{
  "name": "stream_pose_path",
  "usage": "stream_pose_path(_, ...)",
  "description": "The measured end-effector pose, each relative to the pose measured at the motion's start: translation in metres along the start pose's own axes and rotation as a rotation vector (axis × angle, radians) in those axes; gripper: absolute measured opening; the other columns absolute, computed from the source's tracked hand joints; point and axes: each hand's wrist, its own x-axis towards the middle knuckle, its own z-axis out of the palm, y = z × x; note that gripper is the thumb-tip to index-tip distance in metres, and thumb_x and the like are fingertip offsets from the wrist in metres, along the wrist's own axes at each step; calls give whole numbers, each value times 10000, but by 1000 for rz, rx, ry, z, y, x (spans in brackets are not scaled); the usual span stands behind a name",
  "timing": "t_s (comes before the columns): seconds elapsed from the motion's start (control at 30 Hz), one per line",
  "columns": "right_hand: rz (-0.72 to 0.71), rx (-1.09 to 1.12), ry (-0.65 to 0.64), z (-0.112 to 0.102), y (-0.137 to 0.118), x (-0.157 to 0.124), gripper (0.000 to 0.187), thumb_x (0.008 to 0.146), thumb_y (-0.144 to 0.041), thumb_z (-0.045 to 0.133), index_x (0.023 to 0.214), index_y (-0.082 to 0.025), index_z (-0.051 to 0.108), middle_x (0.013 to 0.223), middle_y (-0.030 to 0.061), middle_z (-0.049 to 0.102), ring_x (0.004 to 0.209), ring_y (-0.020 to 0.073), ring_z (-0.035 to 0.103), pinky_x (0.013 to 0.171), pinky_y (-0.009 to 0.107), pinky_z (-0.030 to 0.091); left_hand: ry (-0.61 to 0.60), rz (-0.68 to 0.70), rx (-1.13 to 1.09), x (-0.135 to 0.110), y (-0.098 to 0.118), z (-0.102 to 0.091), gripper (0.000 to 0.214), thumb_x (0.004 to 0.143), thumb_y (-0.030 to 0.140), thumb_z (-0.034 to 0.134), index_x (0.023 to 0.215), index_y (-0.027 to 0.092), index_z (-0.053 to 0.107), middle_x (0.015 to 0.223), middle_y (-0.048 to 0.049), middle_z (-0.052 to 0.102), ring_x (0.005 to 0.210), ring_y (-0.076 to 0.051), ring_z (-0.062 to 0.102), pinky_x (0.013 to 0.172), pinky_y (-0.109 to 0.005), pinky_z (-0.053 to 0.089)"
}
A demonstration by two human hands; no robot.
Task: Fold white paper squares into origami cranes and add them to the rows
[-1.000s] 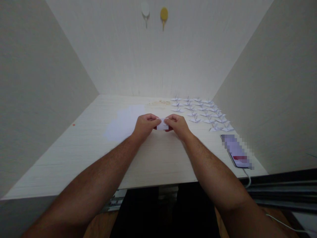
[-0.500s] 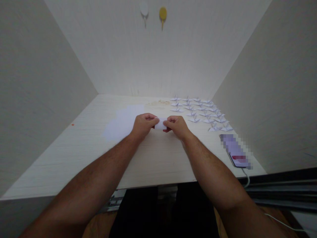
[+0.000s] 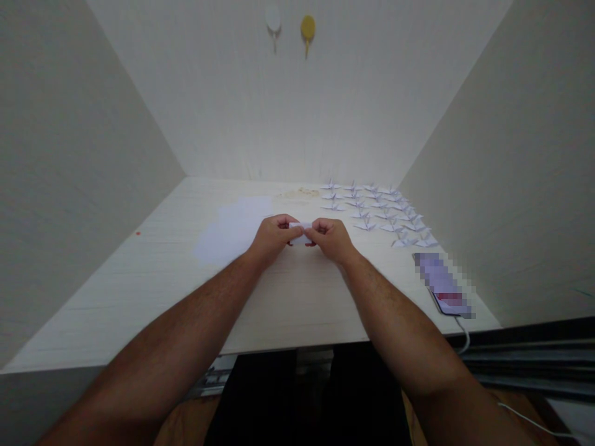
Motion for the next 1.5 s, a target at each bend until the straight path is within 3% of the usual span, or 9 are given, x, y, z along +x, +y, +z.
stream_pose_path(0.17, -21, -45, 11, 0, 0, 0, 328, 698, -434, 747, 595, -184, 562, 519, -45, 536, 492, 92, 554, 532, 264, 582, 35, 26, 94, -1, 3, 0, 171, 623, 292, 795, 675, 153, 709, 581, -4, 628, 525, -100, 518, 519, -227, 385)
stream_pose_path(0.5, -61, -165, -8, -6, 8, 1, 240, 753, -357, 673, 628, -177, 575, 533, -25, 586, 502, 102, 587, 454, 208, 471, -3, 8, 58, 4, -1, -4, 145, 606, 279, 762, 671, 156, 721, 588, -4, 632, 554, -109, 512, 580, -255, 384)
stream_pose_path(0.8, -36, -154, -7, -9, 11, 3, 237, 744, -360, 665, 629, -177, 569, 530, -25, 587, 483, 102, 576, 448, 211, 454, -93, -117, -44, 7, 2, -7, 191, 624, 323, 732, 669, 142, 691, 634, -28, 640, 604, -132, 558, 667, -307, 447)
stream_pose_path(0.97, 0, -89, 14, -9, 4, 2, 246, 710, -355, 671, 593, -181, 542, 502, -26, 571, 485, 112, 592, 426, 200, 435, -97, -127, -92, 6, 4, -7, 232, 662, 364, 724, 659, 145, 649, 648, -22, 614, 622, -130, 560, 646, -293, 446)
stream_pose_path(1.17, 21, -81, 2, -7, 0, 1, 249, 691, -345, 675, 567, -182, 534, 488, -30, 560, 473, 102, 565, 448, 209, 455, -129, -7, 116, 5, -2, -10, 270, 655, 383, 792, 747, 152, 685, 639, 0, 623, 576, -110, 521, 573, -253, 376)
stream_pose_path(1.3, 3, -148, -38, -6, 2, 0, 273, 715, -379, 700, 592, -171, 573, 502, -24, 576, 476, 82, 528, 446, 189, 403, -99, -4, 220, 3, 0, -8, 255, 665, 387, 770, 665, 160, 654, 556, 29, 558, 507, -91, 439, 507, -239, 289)
stream_pose_path(1.5, -11, -202, -120, -9, -1, -2, 410, 744, -527, 712, 602, -165, 582, 493, -24, 552, 451, 74, 501, 424, 187, 348, -107, -25, 150, 2, 3, -6, 256, 604, 351, 782, 581, 164, 608, 506, 46, 514, 484, -75, 385, 507, -238, 254)
